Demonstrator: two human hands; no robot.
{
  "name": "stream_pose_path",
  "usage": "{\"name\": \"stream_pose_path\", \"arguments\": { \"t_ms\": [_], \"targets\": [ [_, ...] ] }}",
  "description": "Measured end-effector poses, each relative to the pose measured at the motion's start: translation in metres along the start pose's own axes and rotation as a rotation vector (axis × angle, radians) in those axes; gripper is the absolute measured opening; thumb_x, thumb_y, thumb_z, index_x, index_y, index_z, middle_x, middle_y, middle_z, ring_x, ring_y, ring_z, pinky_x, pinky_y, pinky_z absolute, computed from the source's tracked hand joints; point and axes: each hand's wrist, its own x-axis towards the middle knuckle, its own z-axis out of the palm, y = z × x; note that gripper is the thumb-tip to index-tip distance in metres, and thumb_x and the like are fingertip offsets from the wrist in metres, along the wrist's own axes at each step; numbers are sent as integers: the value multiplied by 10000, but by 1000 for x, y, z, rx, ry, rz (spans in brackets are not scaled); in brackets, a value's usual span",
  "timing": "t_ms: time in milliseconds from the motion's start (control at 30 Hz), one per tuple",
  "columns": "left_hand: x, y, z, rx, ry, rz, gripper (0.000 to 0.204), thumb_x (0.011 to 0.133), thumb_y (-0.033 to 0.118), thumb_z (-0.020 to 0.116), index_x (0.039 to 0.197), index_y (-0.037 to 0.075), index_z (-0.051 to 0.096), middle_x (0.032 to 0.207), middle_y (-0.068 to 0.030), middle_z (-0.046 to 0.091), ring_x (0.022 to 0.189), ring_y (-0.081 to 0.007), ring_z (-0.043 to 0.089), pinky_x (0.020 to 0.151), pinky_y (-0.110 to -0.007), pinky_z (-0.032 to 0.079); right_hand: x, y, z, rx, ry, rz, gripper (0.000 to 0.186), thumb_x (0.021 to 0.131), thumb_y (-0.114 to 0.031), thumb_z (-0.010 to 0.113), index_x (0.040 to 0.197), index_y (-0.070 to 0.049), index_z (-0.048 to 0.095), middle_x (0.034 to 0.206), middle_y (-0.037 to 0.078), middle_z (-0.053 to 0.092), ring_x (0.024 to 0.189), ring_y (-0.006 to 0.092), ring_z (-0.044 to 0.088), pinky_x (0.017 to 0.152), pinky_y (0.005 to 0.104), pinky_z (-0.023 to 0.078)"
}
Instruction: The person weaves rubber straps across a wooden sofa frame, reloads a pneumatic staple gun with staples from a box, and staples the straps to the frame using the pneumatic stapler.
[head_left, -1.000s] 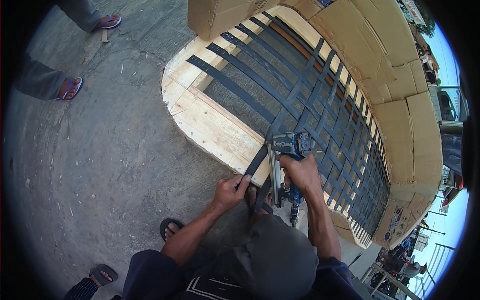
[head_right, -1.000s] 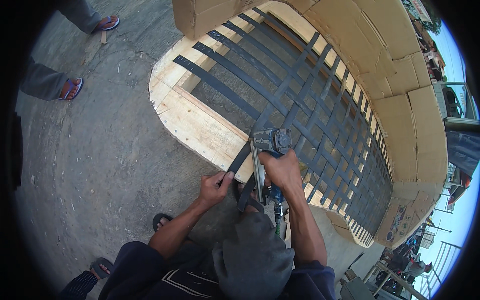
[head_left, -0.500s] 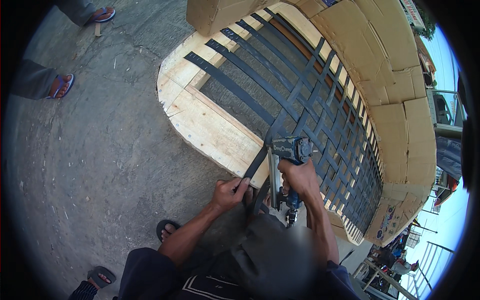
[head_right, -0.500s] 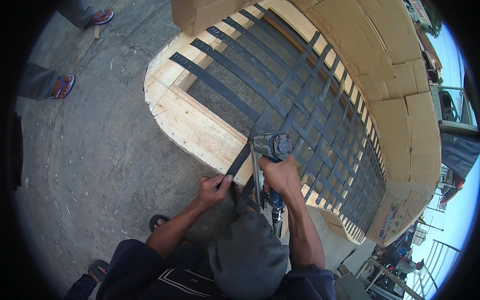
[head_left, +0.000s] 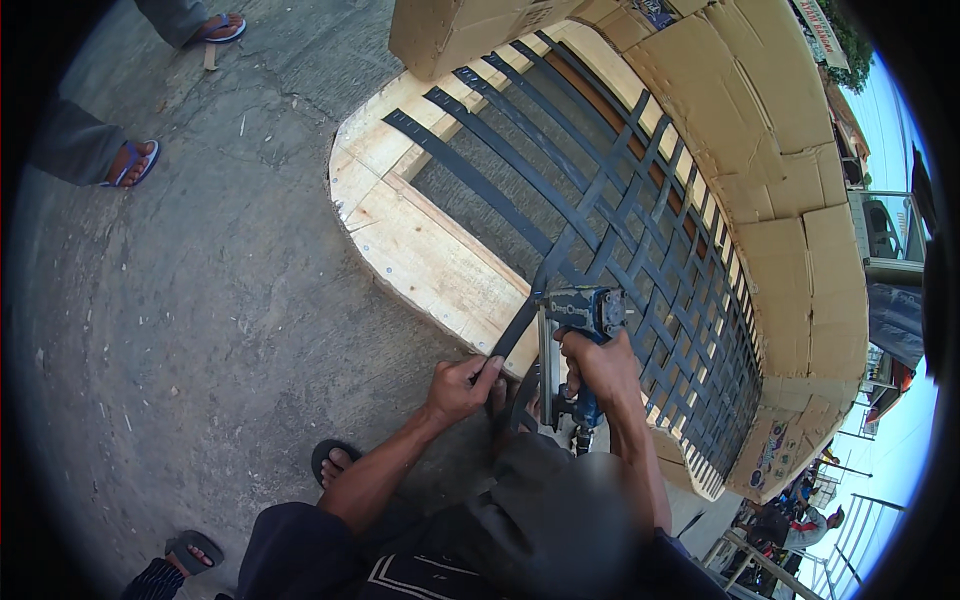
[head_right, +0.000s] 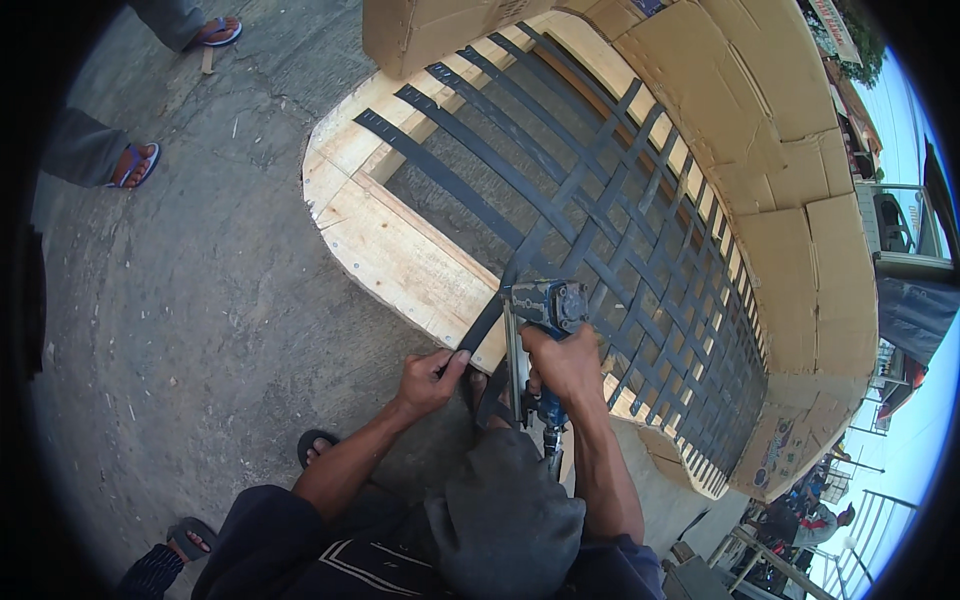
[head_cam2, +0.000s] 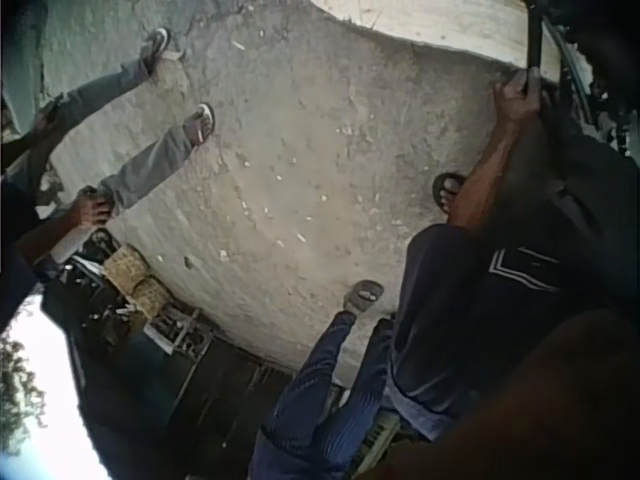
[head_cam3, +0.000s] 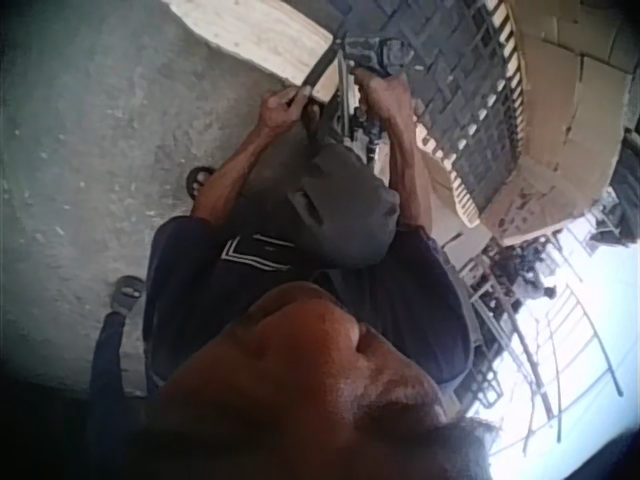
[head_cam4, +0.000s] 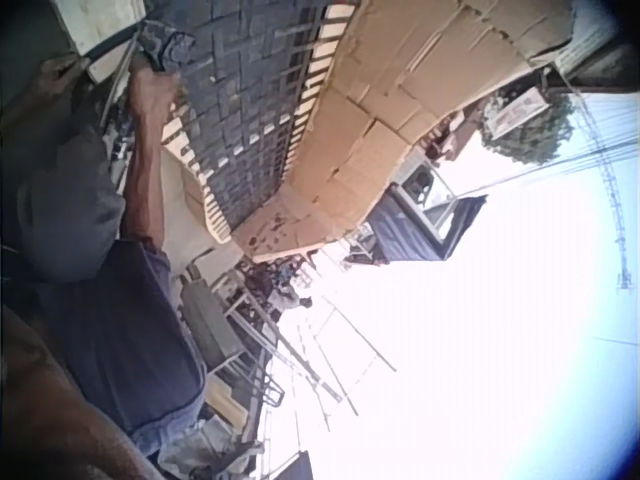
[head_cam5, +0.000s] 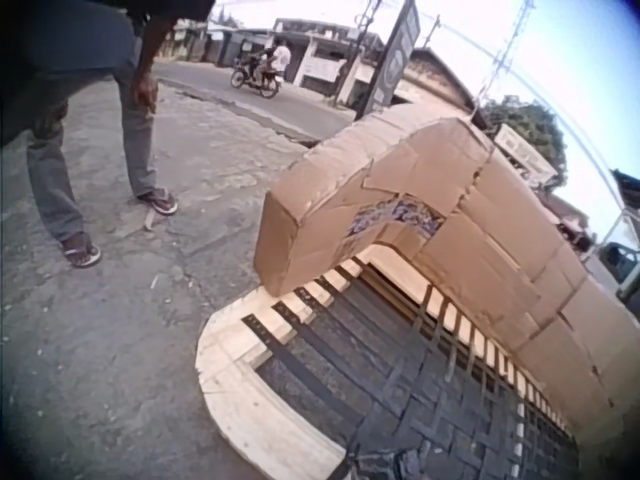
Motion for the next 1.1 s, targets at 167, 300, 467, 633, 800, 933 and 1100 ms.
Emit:
{"name": "stream_pose_path", "arguments": {
  "t_ms": [167,300,467,633,800,933,1100],
  "targets": [
    [0,2,0,-6,3,-34,258,1011,163,704,819,-9,725,652,-172,670,550,-242,698,511,-374,502,7,2,5,-30,-24,-30,286,821,-207,671,783,76,655,576,112,624,460,218,624,502,380,479],
    [1,3,2,-80,19,-3,270,1010,162,704,801,-9,712,652,-179,668,568,-259,713,514,-376,504,9,8,2,31,-14,-75,250,818,-179,653,778,68,646,582,110,620,453,218,618,496,382,478],
    [0,3,-1,-10,0,-44,257,1014,172,699,828,-6,714,664,-193,665,556,-268,698,524,-388,506,14,6,1,-17,-20,-1,224,808,-166,656,809,58,653,620,103,629,450,210,612,497,383,488],
    [-6,3,0,-14,-15,-53,238,1037,193,664,910,-2,714,688,-207,669,560,-298,690,538,-405,511,1,5,-3,-13,-17,-58,238,816,-193,667,831,45,670,617,98,632,459,204,616,518,374,497],
    [-14,11,4,22,8,-159,248,1059,226,621,987,3,702,732,-232,681,645,-390,718,571,-439,522,-14,10,5,-13,-64,-72,200,810,-162,688,797,36,666,605,68,610,461,182,603,465,358,483],
    [-13,15,2,26,-13,-217,263,1062,236,614,972,1,691,748,-248,677,681,-426,716,577,-456,518,-14,10,12,-105,-73,-39,245,827,-200,660,770,38,663,578,100,615,478,210,629,514,371,503],
    [-11,15,-1,46,-52,-226,278,1065,239,605,956,-5,683,736,-254,665,672,-426,712,573,-461,507,-24,14,12,-94,-115,-129,248,815,-197,676,745,37,627,591,95,612,470,207,620,516,377,504]
  ]
}}
